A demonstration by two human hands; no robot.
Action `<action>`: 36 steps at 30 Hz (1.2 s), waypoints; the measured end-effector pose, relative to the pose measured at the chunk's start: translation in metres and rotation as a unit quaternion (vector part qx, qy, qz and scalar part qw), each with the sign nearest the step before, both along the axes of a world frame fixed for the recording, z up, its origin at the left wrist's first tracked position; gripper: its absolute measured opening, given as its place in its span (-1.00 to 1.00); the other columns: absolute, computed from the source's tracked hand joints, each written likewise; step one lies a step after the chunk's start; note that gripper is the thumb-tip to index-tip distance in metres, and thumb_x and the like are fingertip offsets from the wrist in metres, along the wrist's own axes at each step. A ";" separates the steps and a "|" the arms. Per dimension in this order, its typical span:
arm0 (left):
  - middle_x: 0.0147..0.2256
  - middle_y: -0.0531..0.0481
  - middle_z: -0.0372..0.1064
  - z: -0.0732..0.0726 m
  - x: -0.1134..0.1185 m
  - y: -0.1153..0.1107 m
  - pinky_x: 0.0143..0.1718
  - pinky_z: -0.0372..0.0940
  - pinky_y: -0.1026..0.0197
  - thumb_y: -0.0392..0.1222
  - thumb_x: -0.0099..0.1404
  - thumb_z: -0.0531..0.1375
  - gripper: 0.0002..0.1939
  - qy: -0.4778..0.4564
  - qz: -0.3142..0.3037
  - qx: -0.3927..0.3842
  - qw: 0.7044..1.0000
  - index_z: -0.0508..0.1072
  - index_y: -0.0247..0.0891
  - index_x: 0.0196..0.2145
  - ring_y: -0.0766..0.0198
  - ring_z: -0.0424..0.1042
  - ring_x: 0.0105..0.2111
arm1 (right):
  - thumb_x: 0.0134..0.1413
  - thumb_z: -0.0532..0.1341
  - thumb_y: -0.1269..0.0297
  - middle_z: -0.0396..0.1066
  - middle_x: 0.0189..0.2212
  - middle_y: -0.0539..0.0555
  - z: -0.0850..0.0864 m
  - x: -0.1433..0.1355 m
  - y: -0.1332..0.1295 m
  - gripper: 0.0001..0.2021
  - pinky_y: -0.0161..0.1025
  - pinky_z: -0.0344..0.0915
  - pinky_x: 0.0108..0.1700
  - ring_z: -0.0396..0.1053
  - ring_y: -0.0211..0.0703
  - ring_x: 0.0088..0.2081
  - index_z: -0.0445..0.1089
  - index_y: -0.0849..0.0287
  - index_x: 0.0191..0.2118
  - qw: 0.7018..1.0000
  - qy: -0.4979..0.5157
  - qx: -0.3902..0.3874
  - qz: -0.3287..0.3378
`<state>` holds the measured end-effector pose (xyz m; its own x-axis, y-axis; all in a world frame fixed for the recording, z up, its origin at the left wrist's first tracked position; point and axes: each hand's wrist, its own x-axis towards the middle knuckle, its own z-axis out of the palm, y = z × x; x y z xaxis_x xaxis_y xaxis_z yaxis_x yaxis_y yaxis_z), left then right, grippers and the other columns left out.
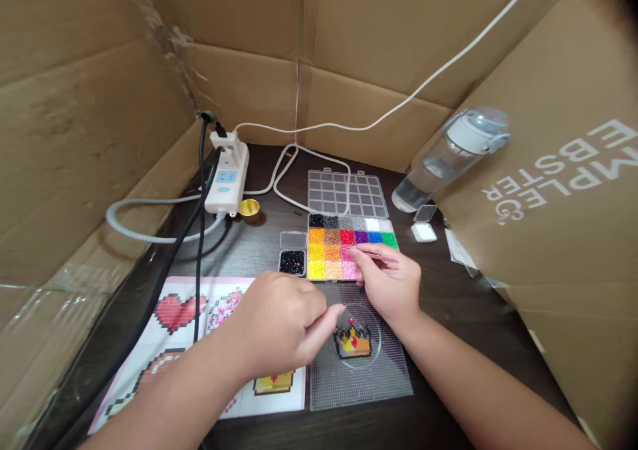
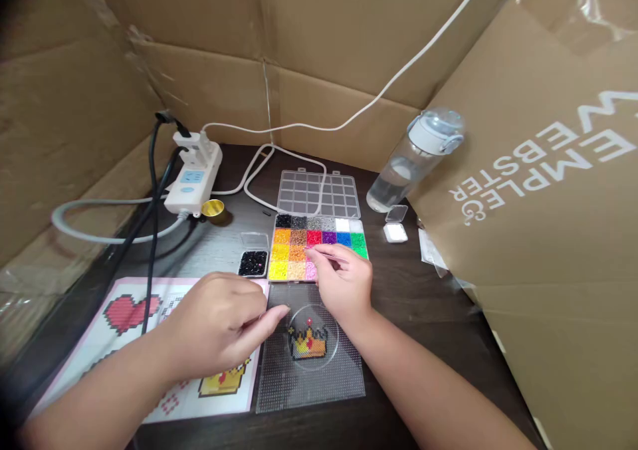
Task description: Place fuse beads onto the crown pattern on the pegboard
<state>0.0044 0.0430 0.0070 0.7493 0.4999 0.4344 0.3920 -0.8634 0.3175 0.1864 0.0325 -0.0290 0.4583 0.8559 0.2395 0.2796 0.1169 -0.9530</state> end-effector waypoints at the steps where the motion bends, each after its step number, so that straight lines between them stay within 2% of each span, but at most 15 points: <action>1: -0.71 0.10 0.12 0.000 -0.001 0.000 -0.57 -0.09 0.21 -0.19 0.31 0.06 -0.59 0.003 0.003 -0.006 1.000 0.23 -0.27 -0.68 0.39 0.03 -0.68 | -0.05 0.34 0.29 0.45 -0.61 0.00 -0.003 0.001 -0.001 -0.91 -0.36 0.29 -0.64 0.29 -0.35 -0.69 0.54 0.20 -0.42 1.000 -0.010 0.005 -0.001; 7: -0.70 0.10 0.12 0.001 -0.002 0.000 -0.57 -0.10 0.21 -0.18 0.32 0.06 -0.60 0.011 0.007 -0.017 1.000 0.24 -0.27 -0.68 0.38 0.02 -0.67 | 0.00 0.32 0.33 0.47 -0.56 0.02 -0.006 0.006 -0.002 -0.93 -0.35 0.31 -0.62 0.31 -0.36 -0.68 0.55 0.19 -0.41 0.998 -0.050 0.017 0.020; 18: -0.70 0.10 0.11 -0.001 -0.001 0.001 -0.57 -0.11 0.20 -0.18 0.31 0.06 -0.60 0.014 0.006 -0.022 1.000 0.23 -0.27 -0.68 0.38 0.01 -0.67 | -0.02 0.33 0.36 0.45 -0.59 0.00 -0.008 0.007 -0.003 -0.95 -0.34 0.31 -0.63 0.33 -0.34 -0.68 0.54 0.20 -0.40 0.999 -0.032 0.025 0.035; 29: -0.72 0.09 0.11 -0.001 0.000 -0.003 -0.56 -0.12 0.20 -0.15 0.31 0.06 -0.58 0.021 0.007 -0.010 1.000 0.24 -0.27 -0.69 0.37 0.04 -0.68 | -0.07 0.35 0.30 0.47 -0.60 0.01 -0.005 0.000 -0.002 -0.90 -0.38 0.31 -0.63 0.31 -0.37 -0.69 0.56 0.21 -0.40 0.999 -0.008 -0.031 0.030; 36: -0.72 0.09 0.11 -0.001 0.000 -0.004 -0.56 -0.15 0.19 -0.15 0.30 0.07 -0.59 0.026 0.007 -0.014 1.000 0.25 -0.26 -0.69 0.36 0.04 -0.68 | -0.08 0.35 0.29 0.48 -0.61 0.01 -0.006 0.000 0.000 -0.90 -0.39 0.31 -0.64 0.31 -0.37 -0.69 0.56 0.20 -0.39 0.999 -0.006 -0.040 0.028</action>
